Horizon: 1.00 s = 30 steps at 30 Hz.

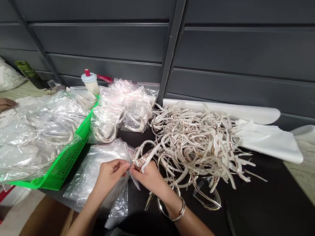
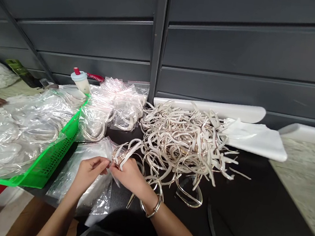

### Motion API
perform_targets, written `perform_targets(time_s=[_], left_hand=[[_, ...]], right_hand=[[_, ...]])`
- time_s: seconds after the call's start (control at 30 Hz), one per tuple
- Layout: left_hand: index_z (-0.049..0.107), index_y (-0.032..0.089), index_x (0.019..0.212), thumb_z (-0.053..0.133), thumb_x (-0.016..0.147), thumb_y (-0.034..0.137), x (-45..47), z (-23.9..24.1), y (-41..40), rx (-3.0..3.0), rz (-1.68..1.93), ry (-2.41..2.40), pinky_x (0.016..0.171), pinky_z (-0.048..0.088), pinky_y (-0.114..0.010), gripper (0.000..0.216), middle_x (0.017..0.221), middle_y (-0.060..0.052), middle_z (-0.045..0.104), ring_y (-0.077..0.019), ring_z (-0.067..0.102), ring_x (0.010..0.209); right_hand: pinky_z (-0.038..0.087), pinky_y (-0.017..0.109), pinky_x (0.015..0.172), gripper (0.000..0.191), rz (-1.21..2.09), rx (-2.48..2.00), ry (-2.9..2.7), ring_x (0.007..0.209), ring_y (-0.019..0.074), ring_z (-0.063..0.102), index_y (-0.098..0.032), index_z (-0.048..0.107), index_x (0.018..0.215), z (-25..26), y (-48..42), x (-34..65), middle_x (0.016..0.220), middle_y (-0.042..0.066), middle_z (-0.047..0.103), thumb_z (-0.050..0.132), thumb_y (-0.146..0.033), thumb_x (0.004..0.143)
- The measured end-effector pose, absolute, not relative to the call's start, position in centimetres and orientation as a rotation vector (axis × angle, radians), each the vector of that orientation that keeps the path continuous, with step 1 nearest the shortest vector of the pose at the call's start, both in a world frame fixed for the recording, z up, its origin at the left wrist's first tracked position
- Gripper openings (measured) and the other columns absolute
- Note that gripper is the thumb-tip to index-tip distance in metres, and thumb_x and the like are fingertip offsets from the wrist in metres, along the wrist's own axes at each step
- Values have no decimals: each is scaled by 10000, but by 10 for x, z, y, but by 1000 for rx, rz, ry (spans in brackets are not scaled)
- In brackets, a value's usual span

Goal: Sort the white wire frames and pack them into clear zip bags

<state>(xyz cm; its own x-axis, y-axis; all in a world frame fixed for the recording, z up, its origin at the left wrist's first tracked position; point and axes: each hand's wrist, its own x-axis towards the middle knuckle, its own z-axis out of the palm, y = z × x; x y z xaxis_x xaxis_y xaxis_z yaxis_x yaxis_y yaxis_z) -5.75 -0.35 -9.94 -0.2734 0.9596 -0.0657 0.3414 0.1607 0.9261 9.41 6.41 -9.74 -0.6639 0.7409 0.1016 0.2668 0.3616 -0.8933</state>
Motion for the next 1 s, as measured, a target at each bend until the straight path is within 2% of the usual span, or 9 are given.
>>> perform_targets(time_s=[0.17, 0.37, 0.5, 0.77, 1.0], left_hand=[[688, 148, 734, 569, 773, 383, -51, -96, -3, 1218, 1120, 1711, 577, 498, -257, 267, 663, -34, 702, -168, 629, 585], [655, 156, 679, 559, 776, 375, -54, -96, -3, 1256, 1098, 1729, 535, 463, -240, 258, 544, -2, 639, -147, 586, 522], [633, 164, 685, 568, 770, 369, -53, -99, -4, 1287, 1130, 1804, 537, 448, -242, 231, 549, 10, 620, -147, 583, 518], [588, 177, 639, 564, 760, 329, -42, -98, -1, 1262, 1190, 1781, 506, 420, -231, 196, 548, 16, 593, -132, 536, 518], [530, 183, 623, 546, 767, 353, -38, -98, 0, 1203, 1250, 1639, 490, 400, -229, 223, 488, 45, 508, -114, 482, 465]], right_hand=[[368, 189, 590, 115, 1243, -897, -2235, 597, 103, 487, -155, 596, 656, -94, 58, 93, 611, -35, 547, 532, -114, 742], [407, 207, 674, 123, 1216, -844, -2176, 665, 125, 553, -167, 636, 750, -102, 61, 94, 701, -17, 626, 529, -186, 809], [408, 219, 686, 160, 1157, -883, -2095, 679, 132, 564, -162, 642, 748, -106, 63, 96, 707, -8, 637, 527, -227, 837], [412, 210, 670, 99, 1324, -827, -2058, 701, 134, 557, -163, 642, 812, -101, 62, 96, 740, -27, 630, 648, -236, 745], [398, 197, 631, 73, 1398, -754, -1975, 634, 110, 523, -156, 617, 746, -108, 67, 98, 675, -32, 588, 610, -224, 771]])
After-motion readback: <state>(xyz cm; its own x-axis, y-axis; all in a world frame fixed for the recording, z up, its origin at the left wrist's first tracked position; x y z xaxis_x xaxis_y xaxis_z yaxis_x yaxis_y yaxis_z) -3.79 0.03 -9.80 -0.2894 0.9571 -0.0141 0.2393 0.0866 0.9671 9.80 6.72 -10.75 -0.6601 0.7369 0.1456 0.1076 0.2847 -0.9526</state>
